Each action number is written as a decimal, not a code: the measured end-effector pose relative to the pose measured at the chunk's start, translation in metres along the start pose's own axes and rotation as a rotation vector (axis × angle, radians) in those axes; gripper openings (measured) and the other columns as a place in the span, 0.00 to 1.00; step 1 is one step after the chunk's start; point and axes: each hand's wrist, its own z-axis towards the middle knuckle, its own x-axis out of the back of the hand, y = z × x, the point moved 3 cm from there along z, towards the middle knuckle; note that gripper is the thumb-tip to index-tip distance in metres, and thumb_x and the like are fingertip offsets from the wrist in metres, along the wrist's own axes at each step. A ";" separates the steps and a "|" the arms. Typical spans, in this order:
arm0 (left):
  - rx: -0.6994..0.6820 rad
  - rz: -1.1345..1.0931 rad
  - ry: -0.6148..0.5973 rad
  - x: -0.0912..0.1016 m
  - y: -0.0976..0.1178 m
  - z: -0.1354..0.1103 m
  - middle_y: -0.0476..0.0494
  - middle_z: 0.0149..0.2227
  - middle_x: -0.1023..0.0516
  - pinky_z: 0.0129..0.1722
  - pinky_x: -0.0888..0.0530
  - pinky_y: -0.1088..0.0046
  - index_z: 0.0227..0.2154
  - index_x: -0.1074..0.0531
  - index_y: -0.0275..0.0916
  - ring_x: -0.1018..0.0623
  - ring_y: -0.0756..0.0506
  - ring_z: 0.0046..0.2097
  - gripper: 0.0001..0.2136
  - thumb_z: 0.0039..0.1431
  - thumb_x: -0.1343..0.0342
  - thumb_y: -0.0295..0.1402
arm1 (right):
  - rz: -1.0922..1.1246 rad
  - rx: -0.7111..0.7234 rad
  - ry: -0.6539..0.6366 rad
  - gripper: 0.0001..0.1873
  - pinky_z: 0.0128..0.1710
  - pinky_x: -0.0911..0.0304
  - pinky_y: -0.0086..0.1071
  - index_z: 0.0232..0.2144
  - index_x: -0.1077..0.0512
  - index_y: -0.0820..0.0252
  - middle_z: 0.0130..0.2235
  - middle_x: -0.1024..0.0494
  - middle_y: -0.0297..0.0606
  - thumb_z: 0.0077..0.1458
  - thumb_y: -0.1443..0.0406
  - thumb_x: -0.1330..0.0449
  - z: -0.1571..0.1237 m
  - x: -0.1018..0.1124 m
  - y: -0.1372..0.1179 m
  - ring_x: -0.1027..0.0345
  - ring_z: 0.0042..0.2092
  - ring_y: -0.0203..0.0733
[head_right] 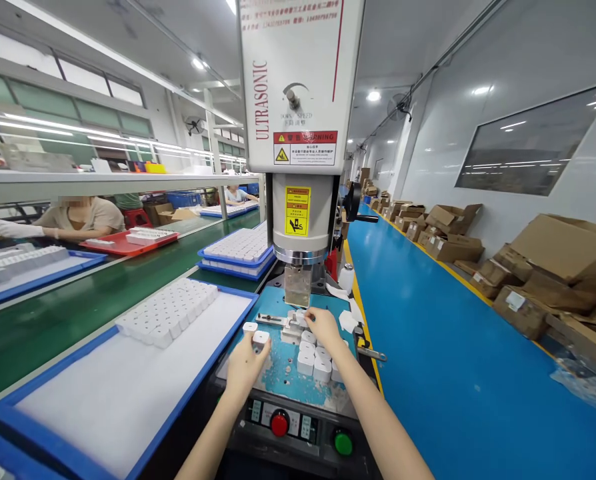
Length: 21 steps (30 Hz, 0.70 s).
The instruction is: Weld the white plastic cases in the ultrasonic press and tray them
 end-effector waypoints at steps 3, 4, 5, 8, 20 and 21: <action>-0.019 0.000 0.102 0.002 -0.032 -0.005 0.39 0.35 0.22 0.37 0.31 0.71 0.39 0.31 0.37 0.22 0.42 0.38 0.16 0.52 0.46 0.43 | 0.024 0.021 -0.021 0.11 0.34 0.37 0.30 0.27 0.25 0.55 0.34 0.20 0.36 0.53 0.65 0.47 0.005 -0.010 -0.001 0.27 0.35 0.42; -0.015 0.007 0.112 0.001 -0.039 -0.004 0.38 0.36 0.22 0.39 0.31 0.69 0.39 0.30 0.36 0.23 0.41 0.38 0.16 0.53 0.47 0.43 | 0.027 0.027 -0.029 0.11 0.34 0.37 0.30 0.27 0.25 0.56 0.34 0.20 0.37 0.53 0.65 0.47 0.006 -0.013 -0.002 0.27 0.36 0.42; -0.008 0.012 0.115 -0.001 -0.044 -0.002 0.37 0.36 0.22 0.40 0.31 0.68 0.40 0.30 0.35 0.23 0.40 0.39 0.17 0.53 0.47 0.43 | 0.026 0.033 -0.036 0.11 0.34 0.37 0.30 0.27 0.25 0.56 0.34 0.20 0.37 0.53 0.65 0.47 0.007 -0.016 -0.003 0.27 0.36 0.42; 0.005 0.008 0.117 -0.005 -0.052 0.004 0.35 0.39 0.22 0.41 0.30 0.67 0.45 0.31 0.35 0.23 0.39 0.42 0.19 0.55 0.49 0.42 | 0.010 0.043 -0.055 0.11 0.31 0.38 0.30 0.26 0.25 0.56 0.30 0.21 0.37 0.53 0.65 0.47 0.008 -0.022 -0.006 0.28 0.32 0.42; -0.113 -0.039 0.200 -0.011 -0.065 -0.020 0.34 0.48 0.24 0.47 0.27 0.63 0.53 0.34 0.34 0.24 0.39 0.48 0.21 0.60 0.52 0.40 | -0.030 0.032 0.019 0.13 0.35 0.35 0.34 0.24 0.27 0.57 0.37 0.24 0.43 0.55 0.62 0.48 0.003 -0.018 -0.008 0.30 0.45 0.48; -0.151 -0.041 0.233 -0.010 -0.067 -0.026 0.35 0.48 0.24 0.48 0.27 0.62 0.52 0.34 0.35 0.24 0.40 0.49 0.19 0.61 0.53 0.38 | -0.025 0.029 0.033 0.13 0.36 0.35 0.35 0.26 0.27 0.57 0.39 0.25 0.43 0.56 0.62 0.49 0.000 -0.014 -0.009 0.30 0.44 0.47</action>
